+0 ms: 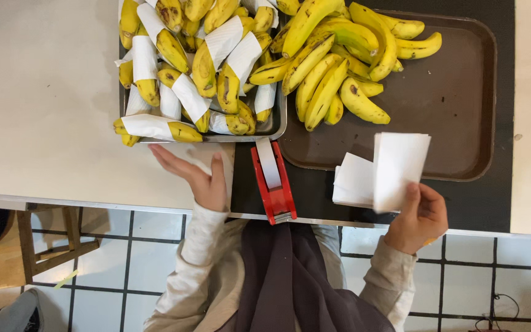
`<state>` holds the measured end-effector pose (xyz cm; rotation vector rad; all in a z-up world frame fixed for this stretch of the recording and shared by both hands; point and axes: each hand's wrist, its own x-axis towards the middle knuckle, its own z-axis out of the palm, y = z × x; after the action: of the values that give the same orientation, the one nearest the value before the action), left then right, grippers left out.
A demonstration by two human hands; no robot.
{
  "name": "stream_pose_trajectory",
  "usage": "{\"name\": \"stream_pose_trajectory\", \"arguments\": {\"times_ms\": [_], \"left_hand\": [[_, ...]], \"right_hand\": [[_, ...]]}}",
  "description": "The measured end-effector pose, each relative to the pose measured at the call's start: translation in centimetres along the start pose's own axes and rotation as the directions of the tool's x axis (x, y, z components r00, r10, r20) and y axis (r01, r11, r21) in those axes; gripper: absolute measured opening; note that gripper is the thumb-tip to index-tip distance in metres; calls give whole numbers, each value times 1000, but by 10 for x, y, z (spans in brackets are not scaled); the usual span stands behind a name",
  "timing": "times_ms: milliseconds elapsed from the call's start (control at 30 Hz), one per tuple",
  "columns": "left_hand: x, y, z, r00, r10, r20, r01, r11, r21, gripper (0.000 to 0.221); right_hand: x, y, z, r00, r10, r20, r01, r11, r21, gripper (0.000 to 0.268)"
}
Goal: The person wraps bananas in white paper by hand and secures each wrap with tape from a red dispenser, then places the wrapped items onto a metal tray.
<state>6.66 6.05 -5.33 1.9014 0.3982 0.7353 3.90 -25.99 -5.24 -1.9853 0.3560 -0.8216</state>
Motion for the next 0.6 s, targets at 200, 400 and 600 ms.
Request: {"name": "stream_pose_trajectory", "arguments": {"times_ms": [200, 400, 600], "left_hand": [[-26, 54, 10, 925, 380, -16, -367, 884, -290, 74], [-60, 98, 23, 841, 253, 479, 232, 630, -741, 62], [-68, 84, 28, 829, 180, 530, 341, 588, -733, 53]], "right_hand": [[-9, -46, 20, 983, 174, 53, -182, 931, 316, 14], [-40, -80, 52, 848, 356, 393, -528, 639, 560, 12], [-52, -108, 71, 907, 155, 391, -364, 753, 548, 5]]}}
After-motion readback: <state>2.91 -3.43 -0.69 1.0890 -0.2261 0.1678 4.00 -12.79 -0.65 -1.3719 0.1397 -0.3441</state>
